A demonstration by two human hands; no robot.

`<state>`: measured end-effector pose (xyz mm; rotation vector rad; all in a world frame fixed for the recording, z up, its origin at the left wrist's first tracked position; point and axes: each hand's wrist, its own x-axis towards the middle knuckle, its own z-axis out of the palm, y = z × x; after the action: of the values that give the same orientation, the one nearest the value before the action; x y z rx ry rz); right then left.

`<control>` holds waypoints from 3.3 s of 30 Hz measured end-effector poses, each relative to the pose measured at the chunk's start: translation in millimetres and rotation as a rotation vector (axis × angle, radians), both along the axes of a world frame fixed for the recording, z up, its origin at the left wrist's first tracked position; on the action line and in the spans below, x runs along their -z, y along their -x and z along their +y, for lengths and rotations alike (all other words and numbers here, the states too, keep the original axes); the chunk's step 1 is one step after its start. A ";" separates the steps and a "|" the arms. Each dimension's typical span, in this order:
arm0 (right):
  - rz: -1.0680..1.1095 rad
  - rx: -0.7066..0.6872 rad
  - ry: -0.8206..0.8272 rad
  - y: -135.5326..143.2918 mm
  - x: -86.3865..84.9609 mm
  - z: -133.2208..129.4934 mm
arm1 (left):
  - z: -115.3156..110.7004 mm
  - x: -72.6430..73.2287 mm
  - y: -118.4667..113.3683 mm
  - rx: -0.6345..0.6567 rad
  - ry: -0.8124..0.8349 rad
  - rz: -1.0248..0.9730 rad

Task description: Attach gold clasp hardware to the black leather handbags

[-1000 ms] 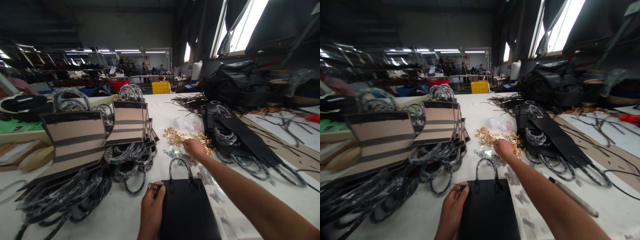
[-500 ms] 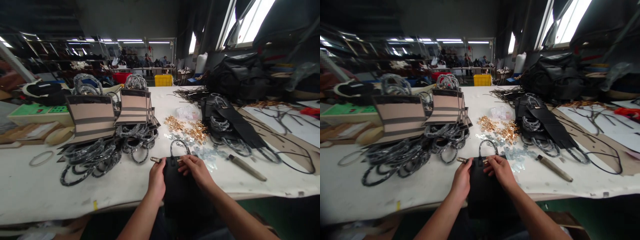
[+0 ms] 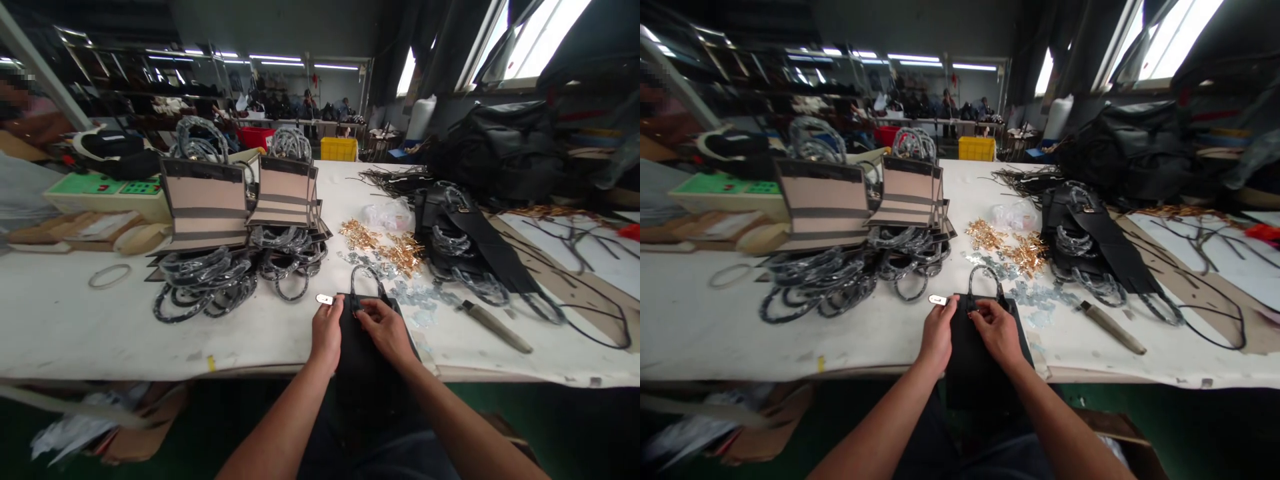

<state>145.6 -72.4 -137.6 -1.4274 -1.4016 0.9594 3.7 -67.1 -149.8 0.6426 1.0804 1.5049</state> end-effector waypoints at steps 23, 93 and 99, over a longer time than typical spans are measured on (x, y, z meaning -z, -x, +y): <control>-0.366 -0.146 -0.101 13.1 -30.0 13.6 | -4.2 -4.3 1.3 -0.046 0.002 -0.030; -0.261 -0.226 0.127 8.8 -23.8 13.9 | 7.1 -6.8 25.7 0.171 0.111 0.290; 0.095 -0.245 0.184 2.2 -23.4 7.5 | 7.5 -7.2 27.6 0.186 0.105 0.231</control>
<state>143.4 -64.9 -114.2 -1.3416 -1.4707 1.3252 -23.9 -59.6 -142.6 0.8342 1.2298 1.2277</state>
